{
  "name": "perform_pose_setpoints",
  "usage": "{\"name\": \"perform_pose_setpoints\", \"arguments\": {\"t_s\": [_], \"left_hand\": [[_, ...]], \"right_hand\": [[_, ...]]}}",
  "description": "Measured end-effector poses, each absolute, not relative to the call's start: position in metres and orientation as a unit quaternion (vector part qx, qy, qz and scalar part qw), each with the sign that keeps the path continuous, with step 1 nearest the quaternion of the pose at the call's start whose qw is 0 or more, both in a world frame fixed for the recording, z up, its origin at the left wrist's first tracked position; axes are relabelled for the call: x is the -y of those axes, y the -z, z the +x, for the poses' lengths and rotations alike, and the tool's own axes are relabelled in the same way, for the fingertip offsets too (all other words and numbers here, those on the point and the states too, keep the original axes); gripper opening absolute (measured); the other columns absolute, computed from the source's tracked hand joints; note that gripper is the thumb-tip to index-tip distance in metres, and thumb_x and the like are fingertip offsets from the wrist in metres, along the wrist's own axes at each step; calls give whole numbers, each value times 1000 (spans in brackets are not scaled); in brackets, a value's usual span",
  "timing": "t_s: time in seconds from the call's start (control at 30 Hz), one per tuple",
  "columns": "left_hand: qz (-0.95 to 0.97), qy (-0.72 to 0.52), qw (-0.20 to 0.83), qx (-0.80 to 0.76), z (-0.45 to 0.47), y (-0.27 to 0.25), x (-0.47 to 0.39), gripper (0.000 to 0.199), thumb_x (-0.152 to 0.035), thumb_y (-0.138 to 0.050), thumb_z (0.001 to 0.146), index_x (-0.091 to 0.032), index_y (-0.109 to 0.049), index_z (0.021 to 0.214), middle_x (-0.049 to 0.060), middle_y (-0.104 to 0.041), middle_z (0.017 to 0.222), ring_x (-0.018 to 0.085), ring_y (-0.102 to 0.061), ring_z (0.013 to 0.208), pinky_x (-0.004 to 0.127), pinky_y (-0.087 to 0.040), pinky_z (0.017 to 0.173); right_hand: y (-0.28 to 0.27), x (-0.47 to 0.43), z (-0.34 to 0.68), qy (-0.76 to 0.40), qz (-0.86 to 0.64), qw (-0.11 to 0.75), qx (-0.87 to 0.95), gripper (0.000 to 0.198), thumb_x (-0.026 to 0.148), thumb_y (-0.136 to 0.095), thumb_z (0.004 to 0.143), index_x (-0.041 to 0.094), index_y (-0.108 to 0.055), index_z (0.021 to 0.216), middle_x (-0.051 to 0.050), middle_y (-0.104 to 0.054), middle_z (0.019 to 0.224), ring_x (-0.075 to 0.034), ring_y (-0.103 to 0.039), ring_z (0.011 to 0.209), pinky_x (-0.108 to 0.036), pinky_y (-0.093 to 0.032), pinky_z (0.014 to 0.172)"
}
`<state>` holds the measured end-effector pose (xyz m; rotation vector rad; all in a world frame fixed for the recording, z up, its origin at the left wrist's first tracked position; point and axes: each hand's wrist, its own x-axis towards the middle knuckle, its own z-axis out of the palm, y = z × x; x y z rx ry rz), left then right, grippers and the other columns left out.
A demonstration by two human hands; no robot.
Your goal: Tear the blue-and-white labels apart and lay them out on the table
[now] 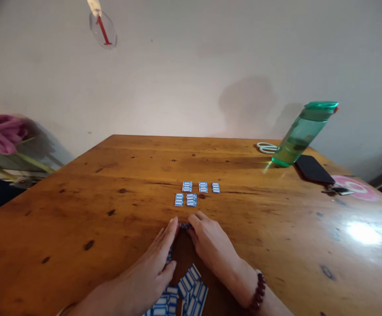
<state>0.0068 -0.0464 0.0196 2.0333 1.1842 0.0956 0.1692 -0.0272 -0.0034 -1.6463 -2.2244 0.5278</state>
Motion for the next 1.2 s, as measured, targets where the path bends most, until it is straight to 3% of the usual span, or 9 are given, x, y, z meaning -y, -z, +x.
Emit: {"name": "perform_pose_setpoints", "arguments": {"t_s": [0.63, 0.9, 0.97, 1.07, 1.13, 1.2], "left_hand": [[781, -61, 411, -467, 6, -16, 44, 67, -14, -35, 76, -1, -8, 137, 14, -5, 145, 23, -5, 132, 43, -12, 108], [744, -191, 408, -493, 0, -3, 37, 66, -14, -37, 76, -7, -15, 138, 13, -13, 145, 23, -10, 133, 46, -12, 108], [726, -249, 411, -492, 0, -2, 32, 62, -15, -39, 76, -9, -23, 135, 15, -25, 143, 22, -20, 131, 45, -15, 107], [676, -349, 435, -482, 2, -6, 24, 47, -17, -42, 75, -12, -43, 122, 15, -49, 127, 22, -41, 120, 42, -28, 102], [629, -390, 483, -467, 3, -9, 20, 32, -21, -45, 75, -14, -53, 105, 12, -61, 108, 22, -54, 103, 38, -39, 91], [585, -394, 543, -456, 5, -11, 18, 21, -27, -48, 76, -15, -58, 91, 8, -65, 88, 19, -60, 83, 33, -46, 76]], "right_hand": [[5, 26, 168, -165, -571, 184, 783, 18, 12, -42, 84, 18, -54, 72, -4, -57, 76, -16, -53, 65, -25, -40, 60], [6, 25, 168, -168, -582, 176, 776, 19, 13, -41, 83, 17, -57, 75, -6, -57, 77, -17, -54, 67, -27, -39, 61], [5, 25, 168, -210, -574, 228, 758, 17, 15, -43, 82, 17, -58, 73, -5, -58, 75, -17, -53, 68, -27, -38, 62], [3, 26, 166, -383, -554, 332, 660, 13, 22, -51, 77, 17, -57, 67, 1, -53, 60, -13, -48, 57, -23, -35, 53], [2, 27, 165, -505, -530, 379, 565, 14, 28, -57, 73, 16, -56, 65, 4, -48, 52, -10, -42, 49, -22, -31, 47], [4, 28, 164, -576, -504, 406, 500, 17, 30, -61, 70, 15, -56, 64, 5, -47, 51, -8, -40, 48, -21, -30, 47]]}}
